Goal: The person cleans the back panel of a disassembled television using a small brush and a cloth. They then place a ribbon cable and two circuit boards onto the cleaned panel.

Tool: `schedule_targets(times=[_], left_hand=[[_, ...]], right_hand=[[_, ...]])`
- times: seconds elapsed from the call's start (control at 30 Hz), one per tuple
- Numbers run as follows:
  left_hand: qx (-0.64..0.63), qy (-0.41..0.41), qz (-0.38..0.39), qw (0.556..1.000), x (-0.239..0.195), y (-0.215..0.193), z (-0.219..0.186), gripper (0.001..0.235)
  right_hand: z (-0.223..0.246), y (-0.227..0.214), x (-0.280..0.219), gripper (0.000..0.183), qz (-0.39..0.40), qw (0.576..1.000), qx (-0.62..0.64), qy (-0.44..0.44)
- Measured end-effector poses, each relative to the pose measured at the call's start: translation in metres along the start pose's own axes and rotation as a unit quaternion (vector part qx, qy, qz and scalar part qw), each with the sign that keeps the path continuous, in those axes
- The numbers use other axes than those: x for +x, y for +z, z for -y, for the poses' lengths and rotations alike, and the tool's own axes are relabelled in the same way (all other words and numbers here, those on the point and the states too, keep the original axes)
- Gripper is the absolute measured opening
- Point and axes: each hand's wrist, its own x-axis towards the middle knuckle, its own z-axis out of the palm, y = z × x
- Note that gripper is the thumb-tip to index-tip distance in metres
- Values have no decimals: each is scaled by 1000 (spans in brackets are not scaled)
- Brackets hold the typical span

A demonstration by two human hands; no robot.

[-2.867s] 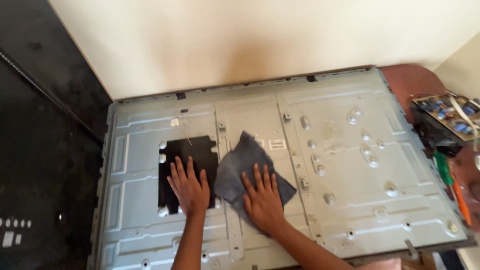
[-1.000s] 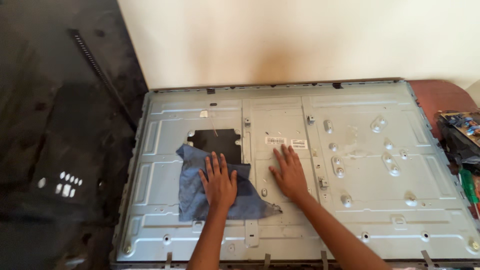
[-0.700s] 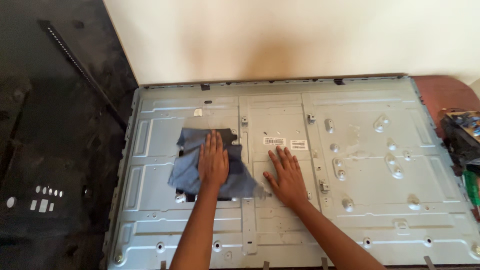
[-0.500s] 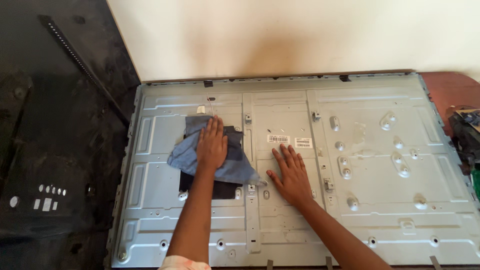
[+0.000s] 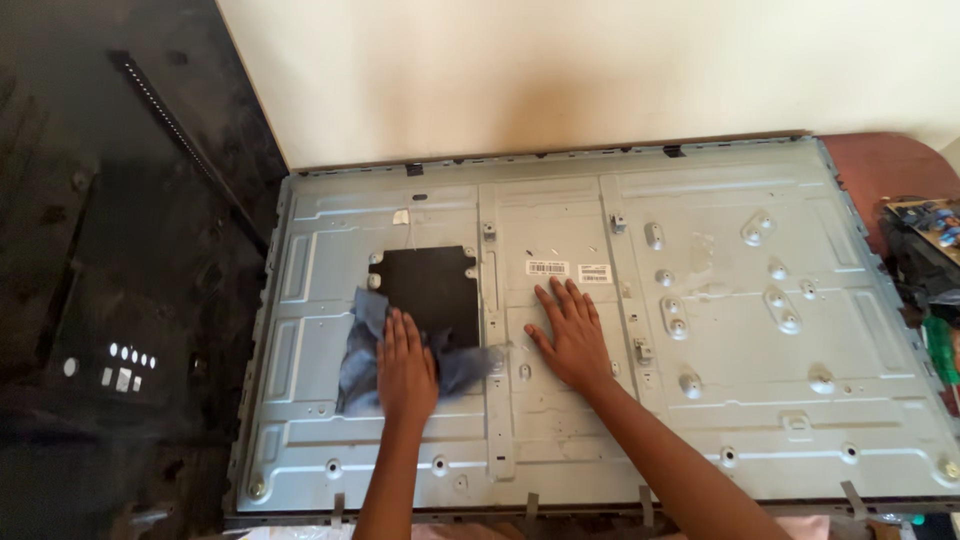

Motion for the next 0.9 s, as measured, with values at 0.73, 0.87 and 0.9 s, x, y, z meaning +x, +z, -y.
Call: schedule_targets(times=[0.73, 0.87, 0.9], left_hand=[[-44, 127, 30, 991, 124, 16, 16, 64], [-41, 136, 23, 990, 151, 14, 26, 63], [-39, 139, 18, 989, 151, 16, 28, 63]], right_hand=[[0, -2, 3, 66, -5, 1000, 7, -2], [1, 0, 6, 66, -17, 1000, 7, -5], [1, 1, 3, 65, -12, 1000, 6, 1]])
